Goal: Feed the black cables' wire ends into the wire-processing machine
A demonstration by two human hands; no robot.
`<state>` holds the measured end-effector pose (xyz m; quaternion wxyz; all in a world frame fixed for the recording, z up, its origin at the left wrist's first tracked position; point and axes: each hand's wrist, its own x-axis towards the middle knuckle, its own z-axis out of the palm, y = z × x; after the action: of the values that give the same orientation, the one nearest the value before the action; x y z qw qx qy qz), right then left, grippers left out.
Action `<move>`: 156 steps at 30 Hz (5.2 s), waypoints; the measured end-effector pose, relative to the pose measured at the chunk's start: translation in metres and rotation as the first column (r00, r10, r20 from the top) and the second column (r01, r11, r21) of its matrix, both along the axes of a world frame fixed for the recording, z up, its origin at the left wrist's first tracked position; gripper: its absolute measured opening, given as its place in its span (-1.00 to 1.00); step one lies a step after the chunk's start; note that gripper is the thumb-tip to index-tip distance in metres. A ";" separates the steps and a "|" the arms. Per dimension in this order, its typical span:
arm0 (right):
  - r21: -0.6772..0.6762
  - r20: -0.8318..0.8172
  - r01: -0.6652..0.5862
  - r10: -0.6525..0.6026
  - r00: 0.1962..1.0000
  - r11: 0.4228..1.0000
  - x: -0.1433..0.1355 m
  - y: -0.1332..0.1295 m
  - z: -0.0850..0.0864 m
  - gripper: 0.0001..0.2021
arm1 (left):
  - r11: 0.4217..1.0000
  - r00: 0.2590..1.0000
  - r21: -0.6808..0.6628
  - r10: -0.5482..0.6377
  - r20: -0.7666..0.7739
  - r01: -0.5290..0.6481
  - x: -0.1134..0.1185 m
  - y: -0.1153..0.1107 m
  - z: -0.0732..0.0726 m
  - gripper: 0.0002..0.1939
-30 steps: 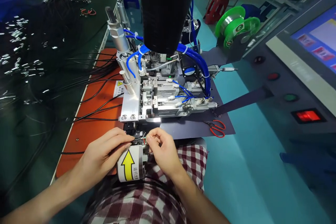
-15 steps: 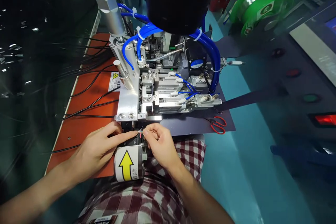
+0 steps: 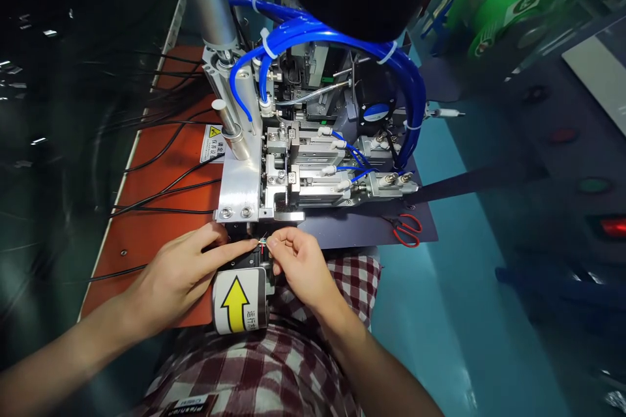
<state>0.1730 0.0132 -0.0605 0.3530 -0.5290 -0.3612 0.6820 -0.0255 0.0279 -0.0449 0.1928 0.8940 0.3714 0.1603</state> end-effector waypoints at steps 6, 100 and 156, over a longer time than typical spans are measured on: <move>0.022 0.034 -0.027 0.026 0.999 0.999 0.003 0.001 -0.001 -0.73 | 1.000 1.000 0.026 0.001 0.009 -0.001 -0.001 -0.002 -0.002 -0.56; 0.098 -0.013 0.192 -0.192 0.981 0.976 -0.021 -0.010 -0.020 -0.67 | 0.988 0.983 0.105 0.126 -0.135 -0.112 0.009 -0.016 0.002 -0.58; -0.059 0.097 0.306 -0.300 0.949 0.950 0.033 -0.052 -0.023 -0.59 | 0.641 0.574 0.191 0.758 -0.312 -0.743 -0.123 -0.084 0.039 -0.82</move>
<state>0.2060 -0.0386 -0.0830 0.4180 -0.6198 -0.2655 0.6089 -0.1482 -0.0560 -0.0059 0.0174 0.6689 0.7402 0.0656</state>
